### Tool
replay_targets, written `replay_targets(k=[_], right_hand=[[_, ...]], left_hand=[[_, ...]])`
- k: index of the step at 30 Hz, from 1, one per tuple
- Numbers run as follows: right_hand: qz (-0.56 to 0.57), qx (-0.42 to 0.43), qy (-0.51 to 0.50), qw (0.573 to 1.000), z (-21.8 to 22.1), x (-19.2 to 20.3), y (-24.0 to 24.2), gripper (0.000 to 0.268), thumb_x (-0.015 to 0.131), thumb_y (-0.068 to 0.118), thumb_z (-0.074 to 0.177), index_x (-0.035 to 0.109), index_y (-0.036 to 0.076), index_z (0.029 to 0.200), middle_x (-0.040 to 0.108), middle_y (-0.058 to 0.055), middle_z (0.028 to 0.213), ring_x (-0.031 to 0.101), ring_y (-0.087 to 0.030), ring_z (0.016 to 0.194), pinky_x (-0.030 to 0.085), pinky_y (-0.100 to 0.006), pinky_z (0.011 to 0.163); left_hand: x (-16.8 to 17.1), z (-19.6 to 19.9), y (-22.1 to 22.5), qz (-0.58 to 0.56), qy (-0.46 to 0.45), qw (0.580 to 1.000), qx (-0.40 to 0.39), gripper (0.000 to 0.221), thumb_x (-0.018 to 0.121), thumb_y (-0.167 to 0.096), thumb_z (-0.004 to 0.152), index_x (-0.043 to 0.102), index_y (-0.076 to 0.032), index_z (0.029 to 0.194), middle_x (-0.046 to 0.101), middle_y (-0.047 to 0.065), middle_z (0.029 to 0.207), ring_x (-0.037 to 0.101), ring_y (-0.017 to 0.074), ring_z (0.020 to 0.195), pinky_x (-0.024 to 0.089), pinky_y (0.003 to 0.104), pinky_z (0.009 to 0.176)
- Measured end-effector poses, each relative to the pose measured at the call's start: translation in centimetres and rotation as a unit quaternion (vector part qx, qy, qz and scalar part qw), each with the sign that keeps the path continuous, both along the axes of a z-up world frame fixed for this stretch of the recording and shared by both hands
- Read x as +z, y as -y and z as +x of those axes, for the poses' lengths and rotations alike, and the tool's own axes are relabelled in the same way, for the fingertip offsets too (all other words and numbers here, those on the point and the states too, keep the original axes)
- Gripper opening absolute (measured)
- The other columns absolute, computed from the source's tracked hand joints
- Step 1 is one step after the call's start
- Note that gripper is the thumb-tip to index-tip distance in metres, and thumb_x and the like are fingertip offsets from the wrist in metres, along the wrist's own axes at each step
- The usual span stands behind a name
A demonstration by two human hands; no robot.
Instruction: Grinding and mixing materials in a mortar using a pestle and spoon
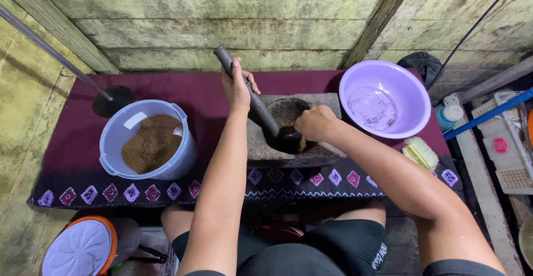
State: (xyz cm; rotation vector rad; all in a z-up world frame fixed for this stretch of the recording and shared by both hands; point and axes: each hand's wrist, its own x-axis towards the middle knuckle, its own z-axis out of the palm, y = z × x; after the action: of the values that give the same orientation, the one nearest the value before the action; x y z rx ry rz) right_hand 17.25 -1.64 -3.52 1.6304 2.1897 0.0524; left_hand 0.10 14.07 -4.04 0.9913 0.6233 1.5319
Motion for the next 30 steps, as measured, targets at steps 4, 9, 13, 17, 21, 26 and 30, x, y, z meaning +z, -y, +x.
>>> replay_targets(k=[4,9,13,17,21,26,30], right_hand=[[0.074,-0.028,0.078,0.994,-0.5,1.5,1.5,0.031,0.054,0.019,0.091,0.079,0.023,0.073,0.070,0.002,0.061,0.072,-0.020,0.059,0.053,-0.041,0.043],[0.159,0.066,0.111,0.979,1.7,-5.3,2.7,0.028,0.059,0.014,0.081,0.072,0.030,0.062,0.067,0.005,0.057,0.071,-0.019,0.058,0.049,-0.039,0.041],[0.153,0.100,0.091,0.979,1.4,-3.5,0.5,0.033,0.058,0.011,0.085,0.071,0.022,0.057,0.065,-0.001,0.053,0.068,-0.022,0.055,0.046,-0.035,0.050],[0.175,0.130,0.146,0.965,2.1,-2.6,-0.6,0.034,0.057,0.009,0.085,0.068,0.027,0.059,0.063,0.005,0.053,0.064,-0.018,0.054,0.042,-0.040,0.056],[0.260,0.113,0.160,0.946,3.6,-1.0,-1.0,0.031,0.057,0.007,0.079,0.067,0.029,0.060,0.060,0.006,0.052,0.064,-0.019,0.057,0.037,-0.039,0.059],[0.224,0.109,0.137,0.959,1.9,-2.5,2.8,0.028,0.061,0.008,0.078,0.069,0.028,0.061,0.059,0.007,0.052,0.063,-0.018,0.054,0.039,-0.040,0.050],[0.207,0.123,0.099,0.965,1.5,-4.0,1.0,0.030,0.062,0.005,0.079,0.068,0.022,0.055,0.060,0.000,0.049,0.058,-0.022,0.046,0.039,-0.039,0.045]], left_hand=[[0.5,-0.2,0.7,-0.001,-0.002,1.000,0.002,0.030,0.050,-0.035,0.107,0.052,-0.007,0.118,0.056,0.012,0.054,0.058,0.0229,0.033,0.051,0.032,0.029],[0.5,0.0,0.2,0.003,-0.002,1.000,0.000,0.031,0.050,-0.036,0.107,0.052,-0.007,0.117,0.056,0.012,0.055,0.058,0.0220,0.033,0.051,0.031,0.029],[0.0,-0.1,0.0,0.010,-0.009,1.000,0.003,0.033,0.049,-0.038,0.107,0.052,-0.007,0.119,0.055,0.013,0.055,0.058,0.0222,0.034,0.051,0.031,0.030],[0.2,-0.2,0.2,0.015,-0.003,1.000,0.001,0.032,0.049,-0.037,0.107,0.051,-0.007,0.119,0.055,0.013,0.054,0.058,0.0231,0.033,0.051,0.032,0.030],[0.3,-0.1,0.1,0.016,-0.006,1.000,0.002,0.033,0.049,-0.038,0.107,0.051,-0.006,0.119,0.056,0.013,0.054,0.059,0.0226,0.034,0.051,0.031,0.030],[-0.2,-0.2,0.0,0.008,-0.006,1.000,-0.002,0.034,0.049,-0.038,0.107,0.051,-0.006,0.119,0.055,0.013,0.054,0.059,0.0231,0.033,0.051,0.032,0.030],[0.2,0.0,0.1,0.014,-0.003,1.000,0.001,0.032,0.048,-0.036,0.107,0.051,-0.007,0.119,0.055,0.013,0.053,0.058,0.0237,0.033,0.050,0.032,0.030]])
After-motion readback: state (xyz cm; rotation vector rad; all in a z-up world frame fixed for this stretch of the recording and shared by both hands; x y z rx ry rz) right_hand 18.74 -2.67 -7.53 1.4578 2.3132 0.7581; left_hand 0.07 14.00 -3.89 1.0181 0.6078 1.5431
